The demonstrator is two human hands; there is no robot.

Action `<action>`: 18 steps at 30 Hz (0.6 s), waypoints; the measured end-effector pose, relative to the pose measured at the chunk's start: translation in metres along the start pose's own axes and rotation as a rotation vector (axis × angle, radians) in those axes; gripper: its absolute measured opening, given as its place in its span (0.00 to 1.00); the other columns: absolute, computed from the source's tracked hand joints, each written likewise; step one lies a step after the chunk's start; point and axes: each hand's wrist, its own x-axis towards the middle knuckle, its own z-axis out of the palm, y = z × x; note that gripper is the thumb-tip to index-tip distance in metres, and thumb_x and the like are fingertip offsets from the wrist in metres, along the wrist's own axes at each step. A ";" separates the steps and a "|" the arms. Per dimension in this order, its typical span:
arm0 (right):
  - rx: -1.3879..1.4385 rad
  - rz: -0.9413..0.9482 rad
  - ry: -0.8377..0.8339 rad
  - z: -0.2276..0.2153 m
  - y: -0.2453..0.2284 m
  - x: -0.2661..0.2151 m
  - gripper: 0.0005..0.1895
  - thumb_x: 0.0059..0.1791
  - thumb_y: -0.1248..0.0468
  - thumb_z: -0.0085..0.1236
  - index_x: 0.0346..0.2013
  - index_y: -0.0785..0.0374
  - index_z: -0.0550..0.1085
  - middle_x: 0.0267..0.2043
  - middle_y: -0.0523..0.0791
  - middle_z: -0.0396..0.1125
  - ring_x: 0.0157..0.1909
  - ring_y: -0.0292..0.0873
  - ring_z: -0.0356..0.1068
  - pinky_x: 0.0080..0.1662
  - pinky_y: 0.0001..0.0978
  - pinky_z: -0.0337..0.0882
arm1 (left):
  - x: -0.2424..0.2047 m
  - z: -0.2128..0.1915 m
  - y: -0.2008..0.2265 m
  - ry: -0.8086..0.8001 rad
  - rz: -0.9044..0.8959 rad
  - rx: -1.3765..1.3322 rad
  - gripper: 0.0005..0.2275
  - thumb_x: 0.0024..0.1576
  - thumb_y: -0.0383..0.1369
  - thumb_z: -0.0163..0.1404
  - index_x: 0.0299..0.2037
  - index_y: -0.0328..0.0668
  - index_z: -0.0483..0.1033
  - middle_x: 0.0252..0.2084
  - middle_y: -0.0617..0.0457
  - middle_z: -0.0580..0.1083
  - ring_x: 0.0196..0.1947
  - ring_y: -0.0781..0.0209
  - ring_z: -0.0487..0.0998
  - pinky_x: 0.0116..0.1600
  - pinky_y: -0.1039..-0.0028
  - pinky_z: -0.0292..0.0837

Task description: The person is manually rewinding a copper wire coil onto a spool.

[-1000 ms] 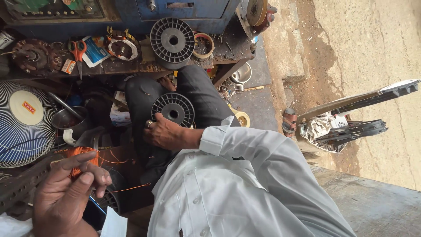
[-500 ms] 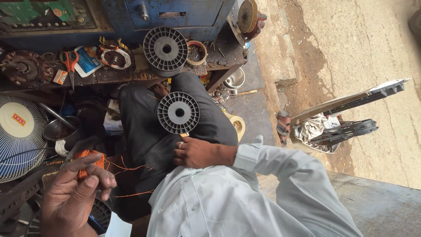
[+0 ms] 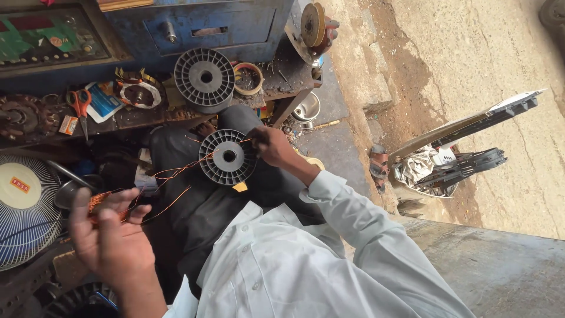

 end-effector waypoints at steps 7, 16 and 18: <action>0.235 0.175 -0.036 -0.017 -0.012 -0.004 0.07 0.55 0.70 0.49 0.47 0.68 0.73 0.32 0.44 0.72 0.29 0.37 0.75 0.26 0.28 0.71 | -0.026 -0.092 0.025 -0.671 -0.301 -0.483 0.19 0.68 0.24 0.46 0.69 0.38 0.65 0.38 0.46 0.79 0.33 0.63 0.80 0.34 0.77 0.79; -0.644 -0.335 0.211 -0.008 -0.032 0.024 0.08 0.48 0.62 0.58 0.33 0.65 0.79 0.30 0.54 0.73 0.34 0.59 0.74 0.38 0.48 0.74 | -0.010 -0.037 0.063 -0.096 -0.017 0.808 0.27 0.69 0.26 0.40 0.79 0.44 0.46 0.46 0.39 0.78 0.43 0.55 0.81 0.44 0.68 0.80; -0.647 -0.326 0.210 0.004 -0.031 0.047 0.09 0.49 0.61 0.58 0.33 0.65 0.78 0.30 0.55 0.73 0.35 0.59 0.74 0.40 0.49 0.74 | -0.013 -0.023 0.067 -0.062 0.026 0.431 0.26 0.73 0.26 0.40 0.80 0.45 0.45 0.48 0.40 0.78 0.45 0.56 0.82 0.46 0.69 0.81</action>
